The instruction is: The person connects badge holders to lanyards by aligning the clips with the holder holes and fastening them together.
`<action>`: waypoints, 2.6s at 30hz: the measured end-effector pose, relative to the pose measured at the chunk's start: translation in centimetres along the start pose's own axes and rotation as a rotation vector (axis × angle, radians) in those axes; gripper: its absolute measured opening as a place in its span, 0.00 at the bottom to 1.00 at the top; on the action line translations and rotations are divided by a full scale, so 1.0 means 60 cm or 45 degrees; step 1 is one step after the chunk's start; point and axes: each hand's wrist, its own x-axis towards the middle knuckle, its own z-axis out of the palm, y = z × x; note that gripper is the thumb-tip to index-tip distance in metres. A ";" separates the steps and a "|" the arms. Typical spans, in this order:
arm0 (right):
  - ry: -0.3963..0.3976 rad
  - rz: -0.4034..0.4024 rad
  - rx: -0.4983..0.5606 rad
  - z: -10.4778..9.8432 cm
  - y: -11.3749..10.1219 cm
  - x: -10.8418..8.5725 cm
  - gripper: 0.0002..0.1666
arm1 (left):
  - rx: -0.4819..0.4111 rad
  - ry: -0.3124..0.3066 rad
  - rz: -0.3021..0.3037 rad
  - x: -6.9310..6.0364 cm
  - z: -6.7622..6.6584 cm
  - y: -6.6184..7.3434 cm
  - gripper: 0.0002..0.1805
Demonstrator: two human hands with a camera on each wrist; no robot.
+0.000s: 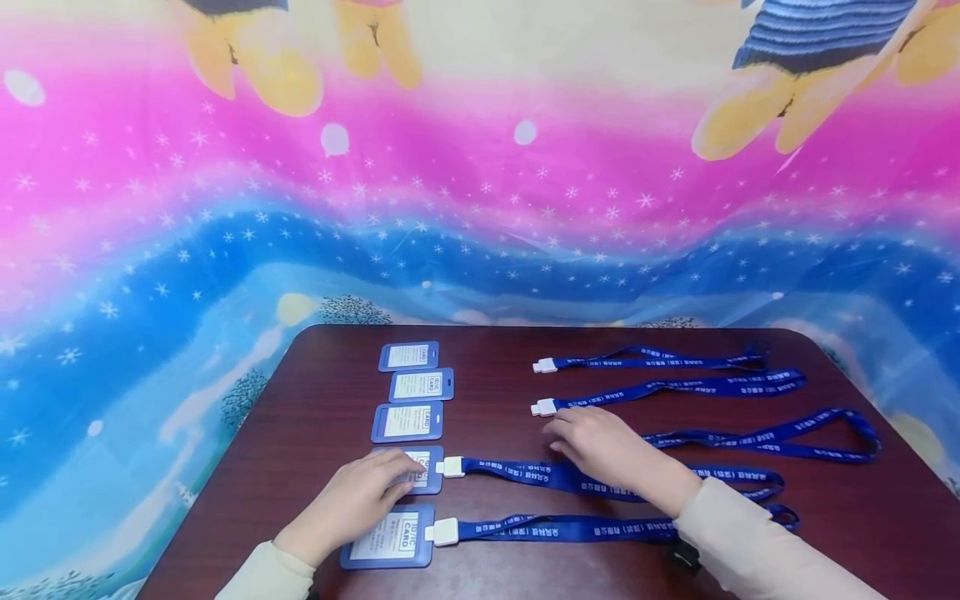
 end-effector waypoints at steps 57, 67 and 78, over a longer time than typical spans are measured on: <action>-0.032 0.304 0.027 0.025 0.056 -0.046 0.11 | 0.145 -0.023 -0.150 0.127 0.007 -0.071 0.32; -0.049 0.329 0.036 0.022 0.056 -0.045 0.10 | 0.099 -0.037 -0.170 0.132 0.010 -0.056 0.32; -0.157 0.229 0.028 0.011 0.056 -0.032 0.13 | 0.182 -0.020 -0.232 0.135 0.015 -0.035 0.29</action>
